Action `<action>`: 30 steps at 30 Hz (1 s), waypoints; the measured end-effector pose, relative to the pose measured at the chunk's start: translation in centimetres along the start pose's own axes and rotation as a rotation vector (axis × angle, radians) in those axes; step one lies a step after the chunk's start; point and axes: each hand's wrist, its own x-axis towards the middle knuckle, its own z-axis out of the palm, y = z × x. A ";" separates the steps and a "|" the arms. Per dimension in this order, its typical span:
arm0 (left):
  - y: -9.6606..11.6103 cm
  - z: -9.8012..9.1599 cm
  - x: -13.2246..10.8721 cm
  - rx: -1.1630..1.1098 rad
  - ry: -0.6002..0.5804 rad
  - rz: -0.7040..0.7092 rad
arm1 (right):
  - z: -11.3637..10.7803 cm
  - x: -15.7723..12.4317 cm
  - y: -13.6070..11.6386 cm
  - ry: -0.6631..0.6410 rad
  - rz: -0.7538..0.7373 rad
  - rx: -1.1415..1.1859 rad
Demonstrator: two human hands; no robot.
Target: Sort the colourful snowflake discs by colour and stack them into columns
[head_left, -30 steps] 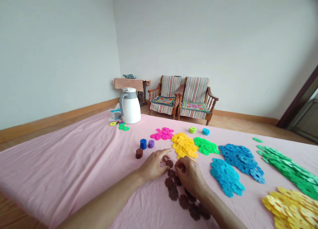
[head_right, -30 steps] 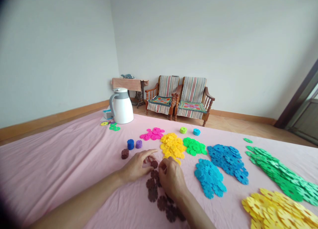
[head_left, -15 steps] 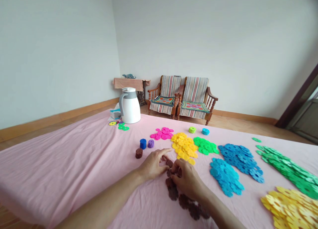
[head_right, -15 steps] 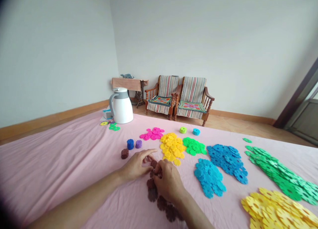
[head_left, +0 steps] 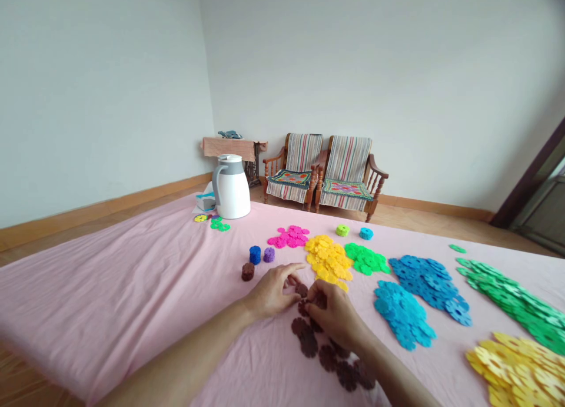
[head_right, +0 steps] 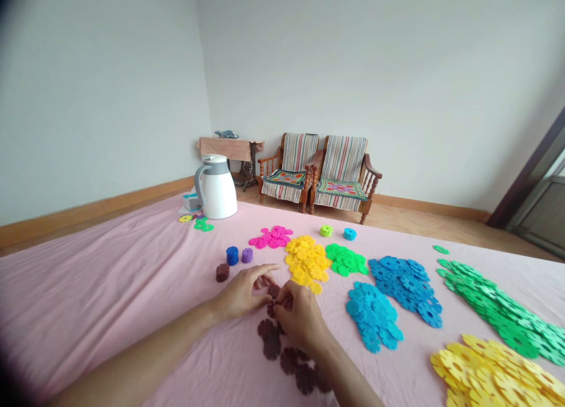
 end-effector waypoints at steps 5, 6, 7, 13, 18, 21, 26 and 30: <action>-0.2 0.1 0.1 -0.024 -0.004 0.022 | -0.2 1.2 0.9 0.196 0.053 0.135; -0.2 0.1 0.1 -0.024 -0.001 0.022 | -0.1 1.4 1.0 0.223 0.059 0.131; -0.2 0.1 0.0 -0.023 0.004 0.020 | 0.0 1.5 1.2 0.234 0.063 0.124; -0.1 0.0 0.0 -0.008 0.003 -0.003 | 0.6 1.5 1.0 0.234 0.063 0.065; -0.1 0.0 0.0 0.008 0.001 0.005 | 0.0 1.2 1.0 0.227 0.048 -0.062; -0.1 0.0 0.0 0.007 -0.002 0.006 | -0.3 0.9 1.0 0.178 0.023 -0.150; -0.1 0.0 0.1 -0.010 -0.003 0.006 | 0.0 0.6 0.8 0.150 0.006 -0.226; -0.1 0.0 0.1 0.001 -0.013 -0.002 | -0.4 0.6 0.1 0.149 0.001 -0.211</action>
